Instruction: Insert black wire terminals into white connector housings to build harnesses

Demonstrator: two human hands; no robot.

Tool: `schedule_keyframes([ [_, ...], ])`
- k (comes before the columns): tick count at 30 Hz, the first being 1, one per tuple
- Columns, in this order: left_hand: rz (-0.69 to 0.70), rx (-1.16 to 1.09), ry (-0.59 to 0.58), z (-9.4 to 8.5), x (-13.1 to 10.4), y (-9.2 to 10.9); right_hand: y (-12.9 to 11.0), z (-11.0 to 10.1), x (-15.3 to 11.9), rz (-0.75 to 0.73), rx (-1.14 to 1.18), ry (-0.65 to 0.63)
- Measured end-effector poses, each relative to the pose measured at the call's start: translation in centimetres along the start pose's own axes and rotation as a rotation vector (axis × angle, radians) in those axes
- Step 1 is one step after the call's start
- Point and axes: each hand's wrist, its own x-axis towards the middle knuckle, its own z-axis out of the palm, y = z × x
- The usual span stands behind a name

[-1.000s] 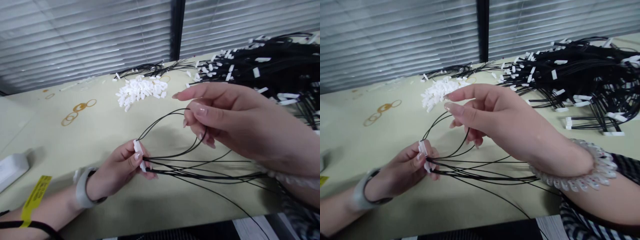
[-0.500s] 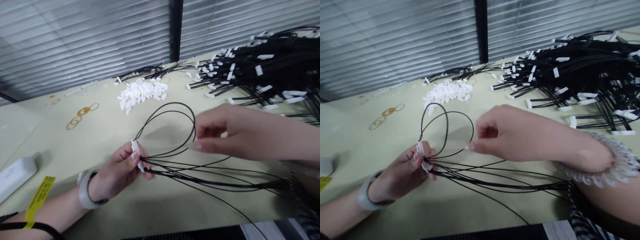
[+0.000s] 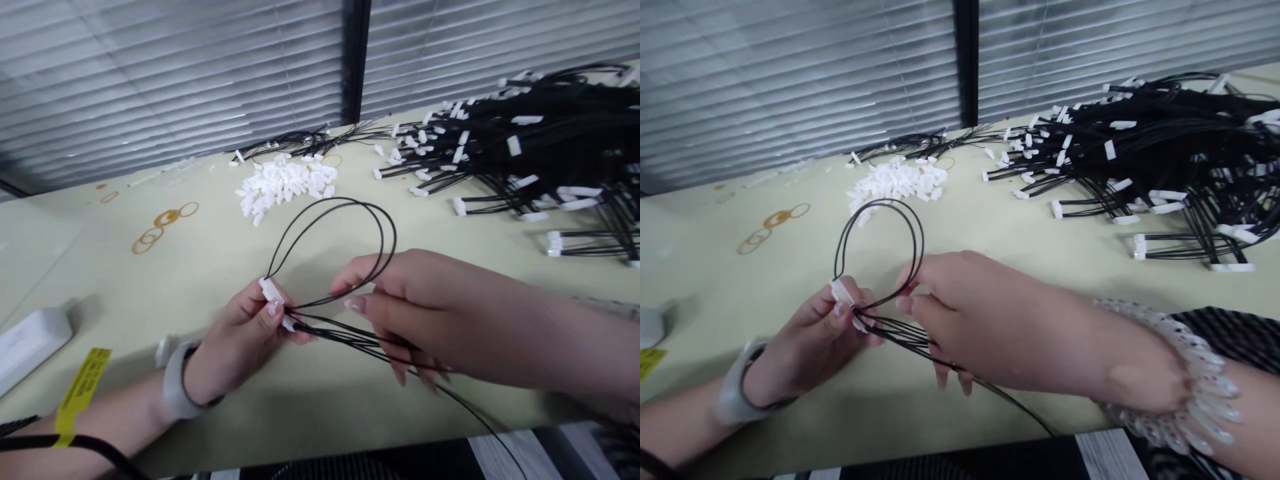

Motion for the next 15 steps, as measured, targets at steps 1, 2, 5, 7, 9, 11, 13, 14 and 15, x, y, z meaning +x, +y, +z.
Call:
schedule_keyframes([
  [1, 0.017, 0.024, -0.008, -0.1, -0.1, -0.1, 0.0, 0.3, 0.1, 0.031, 0.012, -0.028],
  [2, 0.035, 0.05, -0.014, -0.1, -0.2, -0.2, 0.0, 0.6, 0.2, 0.041, -0.009, -0.035],
  [5, 0.094, 0.127, -0.021, -0.4, -0.4, -0.4, 0.0, 1.3, 0.8, -0.04, -0.162, 0.036],
  [7, 0.129, 0.178, -0.028, -0.5, -0.4, -0.5, 0.0, 1.5, 1.2, -0.11, -0.237, 0.084],
  [9, 0.158, 0.226, -0.041, -0.6, -0.4, -0.6, 0.1, 1.3, 1.6, -0.139, -0.213, 0.053],
  [11, 0.183, 0.249, -0.051, -0.6, -0.4, -0.5, 0.2, 0.9, 2.0, -0.147, -0.117, -0.045],
  [13, 0.187, 0.239, -0.052, -0.5, -0.4, -0.5, 0.3, 0.7, 2.3, -0.147, -0.059, -0.109],
  [14, 0.181, 0.219, -0.051, -0.4, -0.4, -0.4, 0.3, 0.7, 2.4, -0.159, -0.084, -0.083],
  [15, 0.168, 0.192, -0.05, -0.3, -0.3, -0.3, 0.3, 0.8, 2.5, -0.178, -0.16, -0.025],
])
